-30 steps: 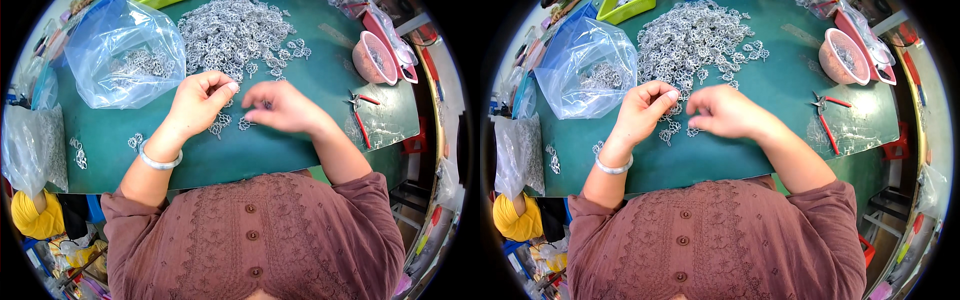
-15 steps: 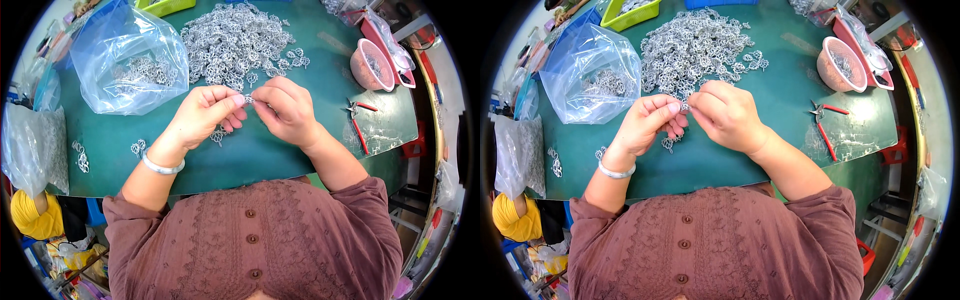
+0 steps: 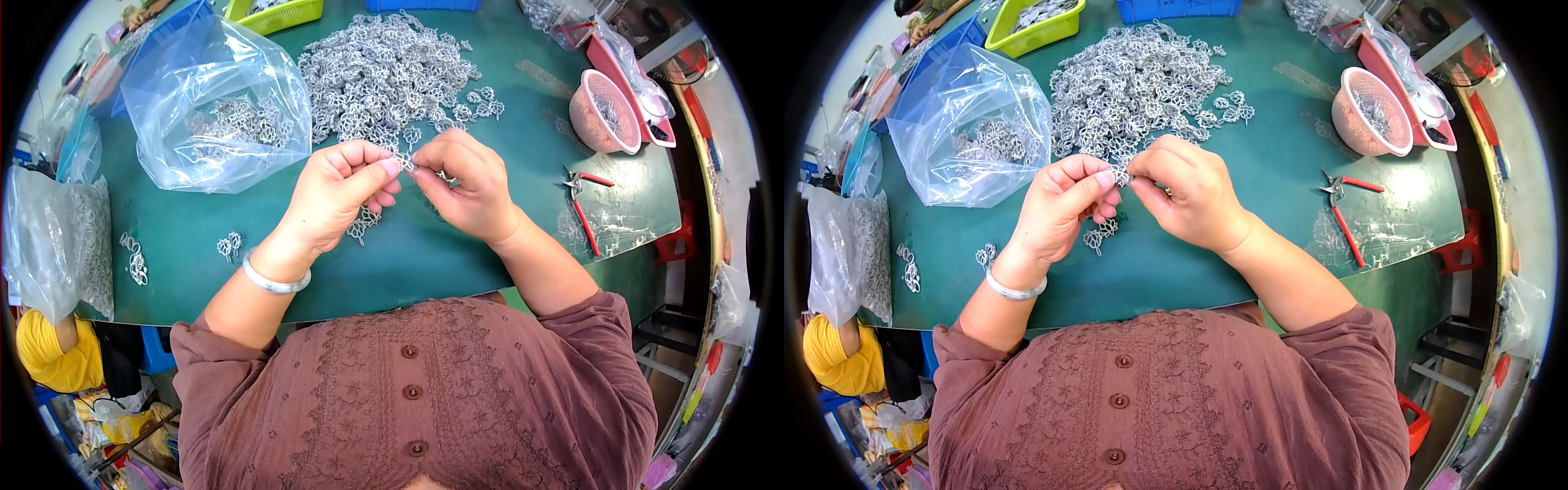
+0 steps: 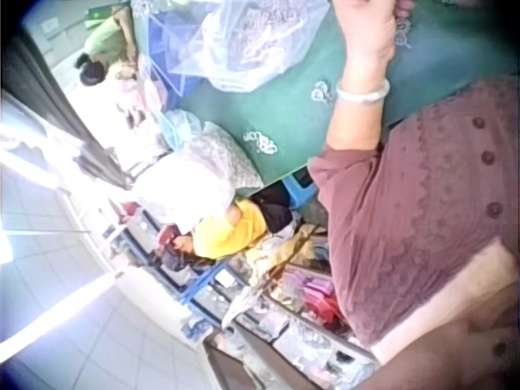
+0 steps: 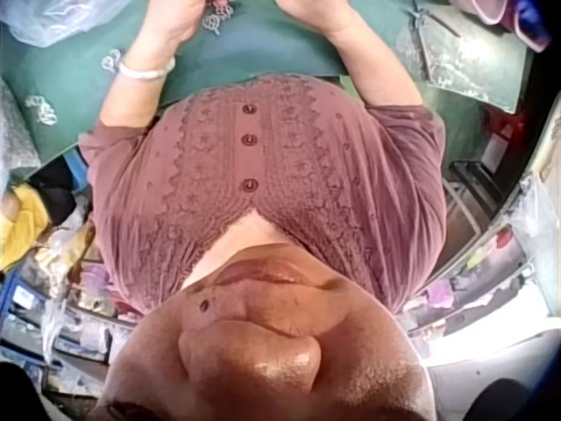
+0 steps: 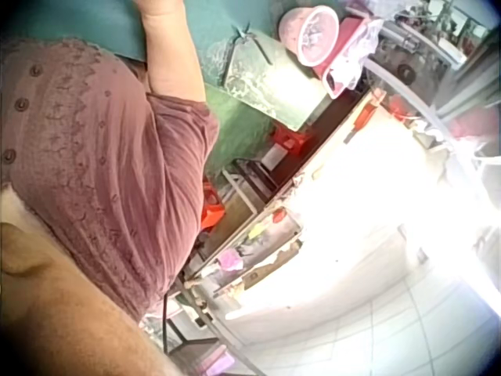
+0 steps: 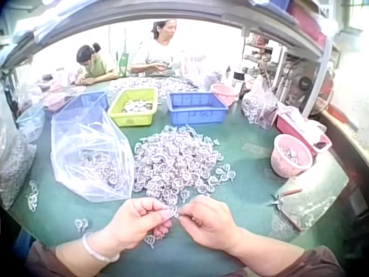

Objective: The person picks up individual small metal flower-shaped links from a large pile and connects them to one another by hand at a workspace.

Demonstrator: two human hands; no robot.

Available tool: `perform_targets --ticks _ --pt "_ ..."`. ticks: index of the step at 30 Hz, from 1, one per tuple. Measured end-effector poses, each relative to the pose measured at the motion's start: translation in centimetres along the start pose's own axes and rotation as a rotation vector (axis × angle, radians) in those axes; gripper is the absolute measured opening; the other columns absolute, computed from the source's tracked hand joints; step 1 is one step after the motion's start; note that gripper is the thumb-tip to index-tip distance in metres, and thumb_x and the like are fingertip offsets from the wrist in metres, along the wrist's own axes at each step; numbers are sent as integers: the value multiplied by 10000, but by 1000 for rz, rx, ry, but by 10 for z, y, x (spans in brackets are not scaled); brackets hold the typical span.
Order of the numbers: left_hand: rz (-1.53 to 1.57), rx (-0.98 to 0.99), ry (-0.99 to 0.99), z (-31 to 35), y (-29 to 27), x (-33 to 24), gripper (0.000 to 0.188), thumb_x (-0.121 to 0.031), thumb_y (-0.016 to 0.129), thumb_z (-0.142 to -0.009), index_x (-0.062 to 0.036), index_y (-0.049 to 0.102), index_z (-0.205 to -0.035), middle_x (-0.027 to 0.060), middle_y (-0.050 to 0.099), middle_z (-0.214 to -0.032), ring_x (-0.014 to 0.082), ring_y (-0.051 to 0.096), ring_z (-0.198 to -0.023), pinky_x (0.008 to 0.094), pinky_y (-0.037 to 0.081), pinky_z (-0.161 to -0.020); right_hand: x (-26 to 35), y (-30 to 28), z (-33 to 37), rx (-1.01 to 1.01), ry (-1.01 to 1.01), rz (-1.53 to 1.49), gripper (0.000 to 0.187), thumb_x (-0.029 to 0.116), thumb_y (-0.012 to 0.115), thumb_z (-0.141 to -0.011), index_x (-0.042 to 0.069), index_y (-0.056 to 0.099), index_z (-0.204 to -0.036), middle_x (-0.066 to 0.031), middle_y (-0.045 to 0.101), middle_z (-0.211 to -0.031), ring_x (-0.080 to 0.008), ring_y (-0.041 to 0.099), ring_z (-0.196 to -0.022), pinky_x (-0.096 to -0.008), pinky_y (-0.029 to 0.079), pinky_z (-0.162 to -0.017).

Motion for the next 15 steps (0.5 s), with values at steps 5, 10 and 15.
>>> perform_targets --ticks 5,10,15 --pt "-14 -27 31 1 2 0 87 -110 571 -804 -35 570 -848 33 588 -689 73 530 -567 183 429 -528 0 0 0 23 86 -69 193 -69 614 -605 32 541 -753 -70 525 -683 -197 537 -572 -279 424 -487" --pt "-18 -70 75 2 5 1 80 -94 587 -789 -35 574 -841 23 586 -686 65 529 -579 182 428 -531 -1 1 1 47 131 -86 196 -60 619 -617 31 540 -771 -57 517 -679 -173 534 -576 -260 415 -480" --pt "-65 -85 145 3 4 1 69 -76 593 -781 -33 574 -832 14 579 -678 55 521 -580 182 428 -536 -17 -5 3 27 370 -280 162 14 644 -700 34 554 -833 19 522 -706 -43 477 -617 -193 395 -499"
Point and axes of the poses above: each hand's wrist, its own z-axis away from the middle knuckle, its own y-axis out of the palm, x = y × z, the point moved 1 cm from there along -z, towards the middle knuckle
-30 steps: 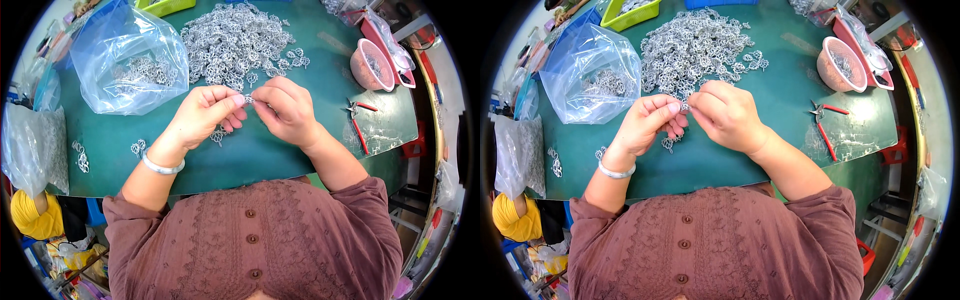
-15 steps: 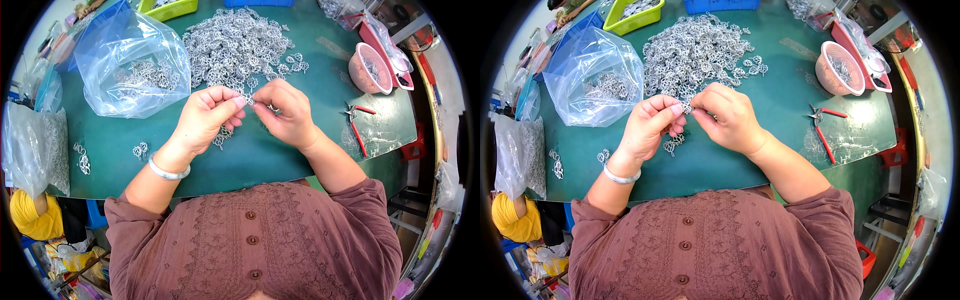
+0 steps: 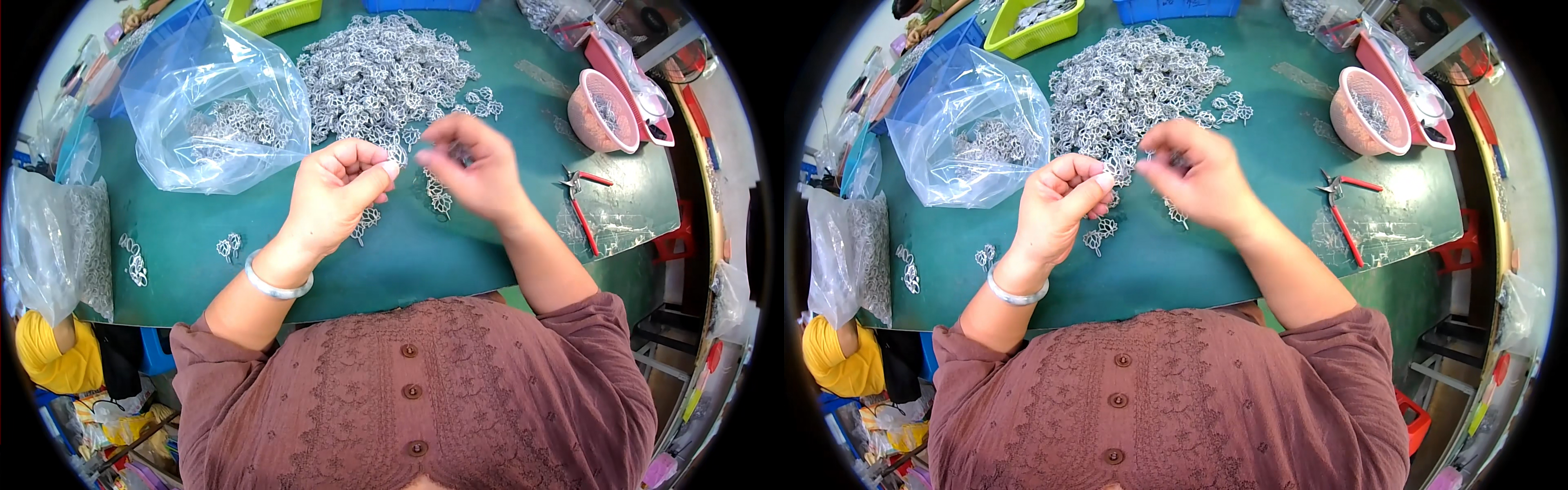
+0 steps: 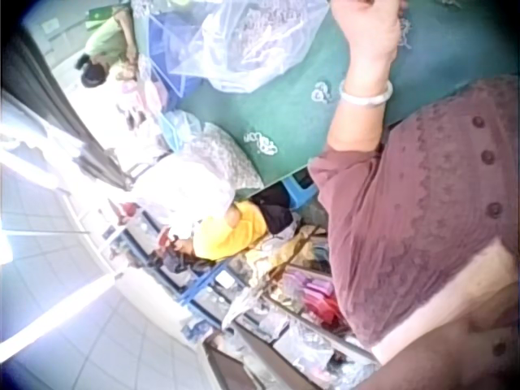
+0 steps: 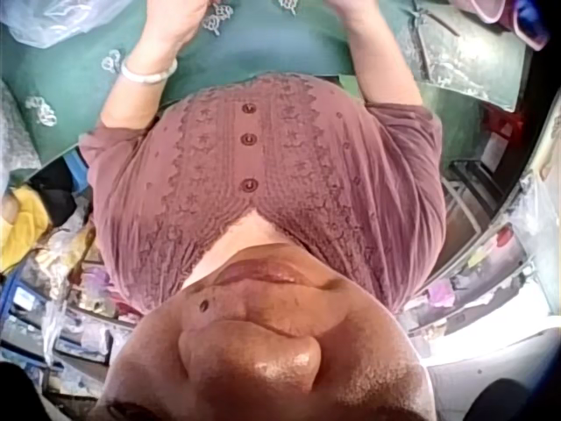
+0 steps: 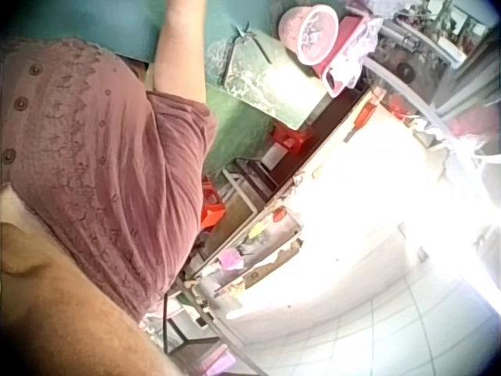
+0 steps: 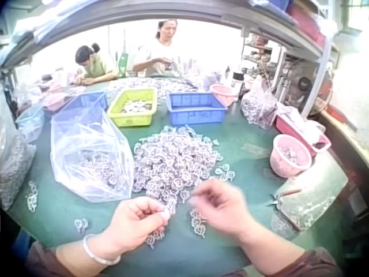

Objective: The person picks up individual small metal flower-shaped links from a large pile and connects them to one another by hand at a workspace.

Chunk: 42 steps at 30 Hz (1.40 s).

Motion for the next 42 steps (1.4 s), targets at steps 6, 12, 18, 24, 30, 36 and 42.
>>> perform_targets --ticks 6,12,18,24,30,36,42 --pt "-56 -13 67 2 -3 -2 59 -65 603 -772 -27 578 -810 2 572 -678 47 518 -595 180 430 -542 -7 -129 -37 -611 114 116 93 84 576 -773 23 591 -841 6 548 -742 -53 483 -666 -185 397 -601" --pt "23 -17 -31 -1 0 -4 66 -93 595 -784 -34 577 -807 5 570 -670 53 512 -577 180 422 -530 -40 -249 -29 -786 104 799 219 122 506 -771 11 591 -940 -128 600 -883 -183 561 -772 -274 431 -714" --pt "237 11 -212 -5 -7 1 83 -134 545 -821 -53 546 -802 13 539 -657 65 465 -547 187 385 -503 -29 -180 -30 -378 96 1081 313 234 572 -738 103 583 -1022 -127 542 -1078 -286 501 -1008 -360 383 -866" --pt "476 149 -323 -9 -15 4 121 -161 538 -822 -62 541 -752 11 540 -662 77 460 -536 198 381 -496 7 -40 -24 310 140 60 361 188 667 -720 25 561 -1023 -51 588 -877 -120 538 -773 -255 448 -659" --pt "546 150 -384 -10 -15 3 144 -167 508 -837 -45 539 -768 14 524 -661 79 432 -534 189 350 -467 13 6 -18 398 218 -136 273 81 602 -778 -8 557 -1032 -49 580 -912 -91 532 -790 -232 439 -713" --pt "512 96 -414 -9 -10 3 178 -179 479 -855 -32 544 -777 12 515 -646 75 421 -538 182 328 -450 4 11 -11 344 395 -367 232 95 560 -820 -34 561 -1013 -45 599 -894 -96 548 -843 -232 440 -760" --pt "484 88 -395 -8 -9 3 180 -180 480 -855 -31 545 -779 12 513 -642 74 424 -535 179 328 -448 5 11 -10 332 463 -402 230 100 556 -824 -33 561 -1011 -47 598 -893 -93 545 -832 -229 441 -752"
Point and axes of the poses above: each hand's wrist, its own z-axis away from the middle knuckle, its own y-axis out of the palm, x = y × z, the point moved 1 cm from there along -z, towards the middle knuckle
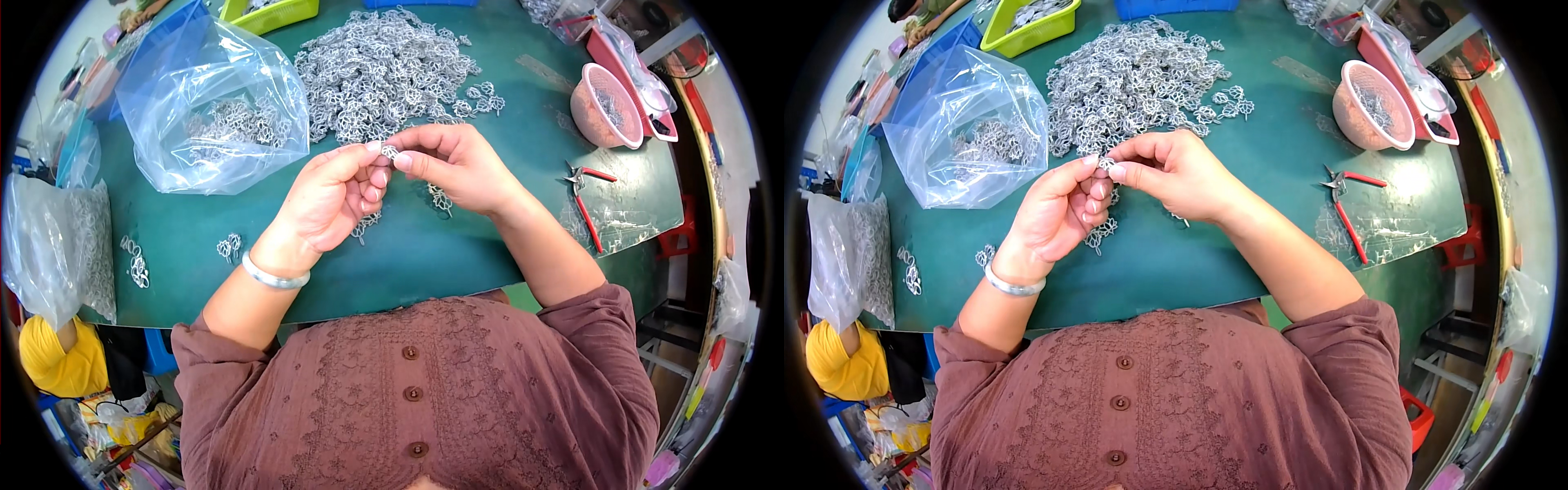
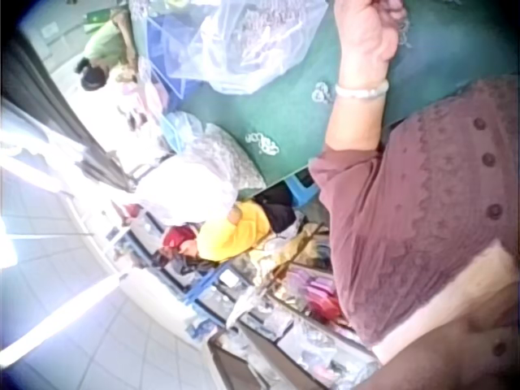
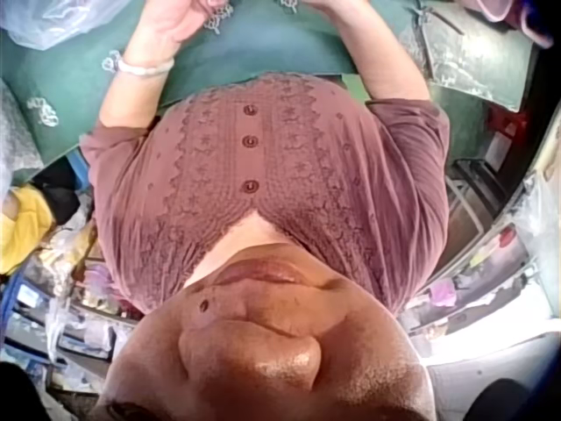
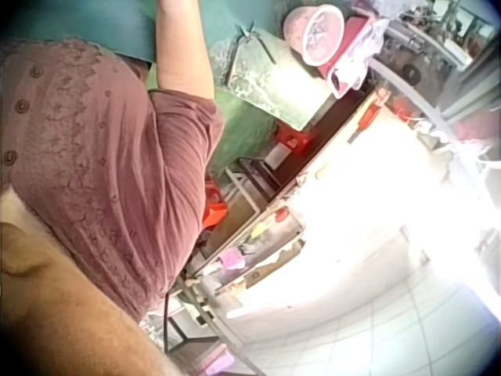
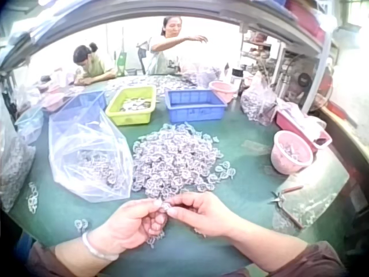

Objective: The person picks up individual small metal flower-shaped links from a large pile and connects them to one another by hand at a workspace.

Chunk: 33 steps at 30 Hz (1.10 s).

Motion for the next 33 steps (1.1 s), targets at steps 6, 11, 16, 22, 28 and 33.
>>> perform_targets --ticks 6,11,16,22,28,33 --pt "-19 -19 29 1 3 0 167 -172 486 -847 -27 547 -790 15 515 -645 73 425 -533 182 336 -455 -3 0 1 6 -25 -60 233 100 556 -824 -35 558 -1014 -42 597 -892 -88 542 -827 -226 441 -744" --pt "-45 -10 68 0 1 1 148 -158 494 -838 -22 543 -807 16 519 -656 71 435 -546 183 345 -470 -4 2 1 -33 -58 -110 200 94 582 -808 -8 580 -981 -26 606 -848 -66 543 -787 -205 447 -698" --pt "-83 30 89 -2 -3 2 132 -138 500 -837 -14 540 -819 19 530 -672 71 457 -565 183 364 -494 -8 1 0 -22 -84 -121 211 83 584 -805 -14 570 -991 -30 601 -868 -72 545 -796 -211 452 -713" --pt "-36 65 94 -2 -6 3 113 -136 518 -831 -35 567 -827 15 556 -682 73 487 -565 186 390 -510 -8 1 1 -46 -78 -129 232 80 592 -798 -24 558 -1002 -40 599 -874 -78 549 -800 -214 452 -722" --pt "-41 55 120 -2 -4 3 116 -127 515 -835 -25 567 -851 17 560 -689 74 498 -572 188 400 -516 -13 0 0 -79 -132 -86 230 81 607 -785 -21 563 -987 -42 597 -860 -80 551 -784 -216 456 -705" --pt "-69 38 117 -2 -4 3 95 -117 525 -835 -31 553 -864 17 554 -688 73 493 -571 184 399 -513 -7 -3 3 -95 -148 114 234 43 593 -785 -28 550 -1003 -48 584 -914 -89 542 -834 -223 451 -730"
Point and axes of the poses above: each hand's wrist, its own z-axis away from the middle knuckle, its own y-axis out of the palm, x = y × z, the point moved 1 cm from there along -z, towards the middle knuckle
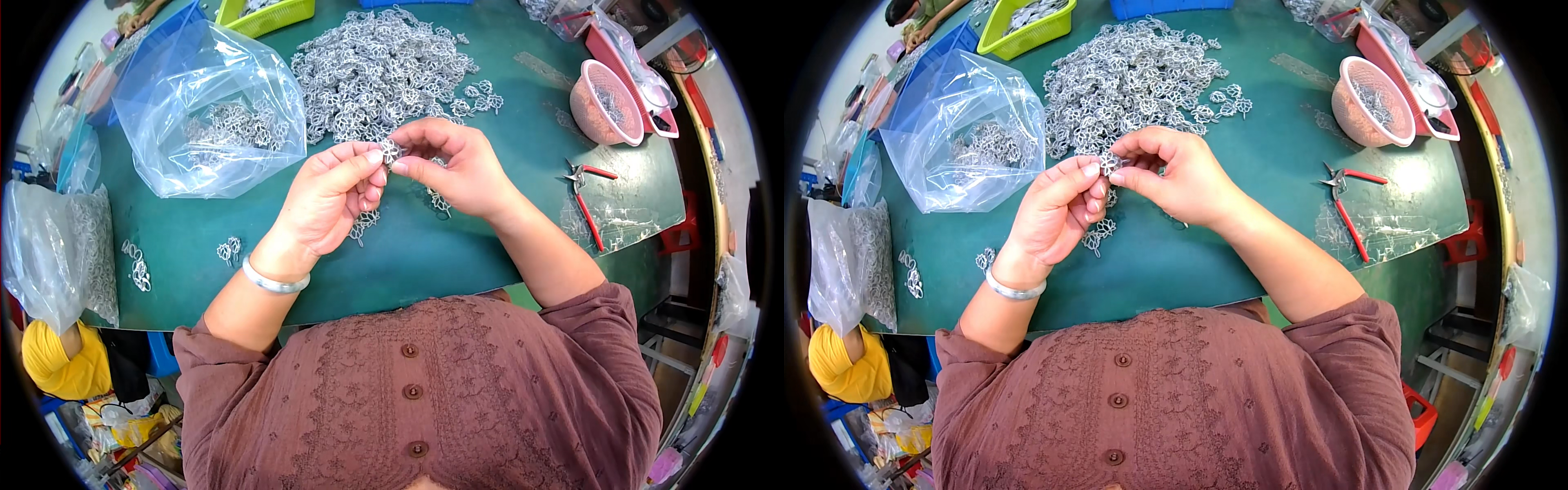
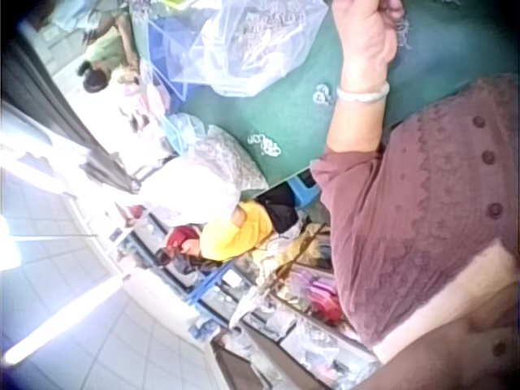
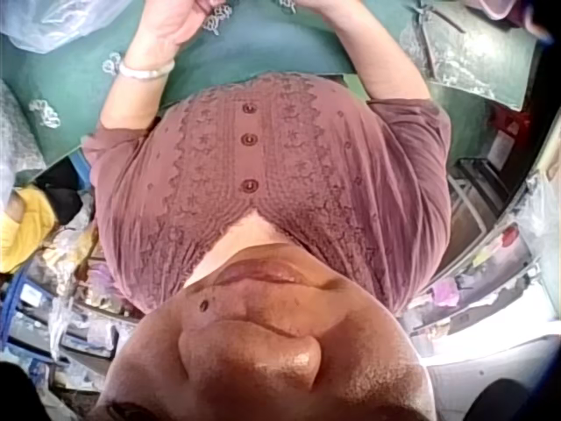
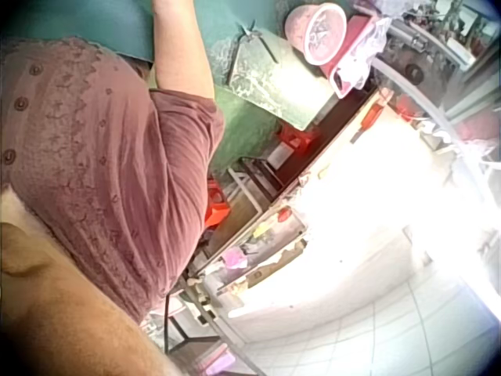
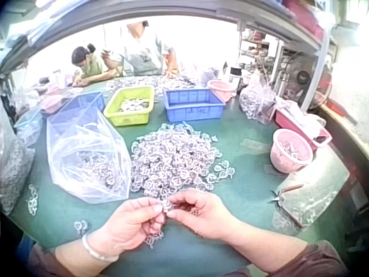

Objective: The person picks up individual small metal flower-shaped links from a large pile and connects them to one another by hand at a workspace.

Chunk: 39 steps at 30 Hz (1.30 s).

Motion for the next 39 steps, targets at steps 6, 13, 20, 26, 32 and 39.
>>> perform_targets --ticks 6,13,20,26,32,39 --pt "-19 -37 30 -2 -2 2 64 -99 530 -834 -56 547 -878 17 550 -683 79 497 -584 186 405 -523 2 0 1 -69 -177 159 205 25 588 -777 -16 564 -977 -30 577 -870 -79 538 -764 -214 450 -693" --pt "-82 -49 64 -3 -4 2 70 -106 527 -840 -63 548 -891 14 566 -698 78 518 -599 185 415 -528 5 -3 0 -58 51 -131 170 72 554 -810 2 582 -962 -16 590 -802 -69 533 -700 -212 453 -653" --pt "-159 -60 73 -3 -4 2 93 -126 521 -846 -67 547 -913 21 585 -726 85 539 -596 183 434 -537 2 -3 0 -73 68 -209 144 68 557 -803 4 591 -927 -9 585 -765 -59 522 -670 -204 453 -624" --pt "-183 -76 102 -3 -1 2 131 -152 544 -839 -57 556 -928 44 600 -759 103 571 -646 205 459 -562 3 -4 1 -52 87 -194 154 68 560 -808 -1 577 -945 -24 594 -828 -79 555 -734 -215 464 -681" --pt "-177 -35 130 -5 -2 4 173 -136 496 -862 -36 532 -998 65 602 -826 126 588 -713 241 491 -649 2 -2 1 -80 37 -204 145 36 561 -787 -4 578 -925 -11 585 -796 -56 527 -697 -204 452 -637" --pt "-136 -48 169 -5 0 5 241 -89 484 -858 -22 500 -1089 81 596 -899 149 597 -787 266 497 -717 -2 -1 0 -158 -170 87 211 7 572 -760 7 567 -972 -28 592 -790 -73 543 -709 -216 457 -657"
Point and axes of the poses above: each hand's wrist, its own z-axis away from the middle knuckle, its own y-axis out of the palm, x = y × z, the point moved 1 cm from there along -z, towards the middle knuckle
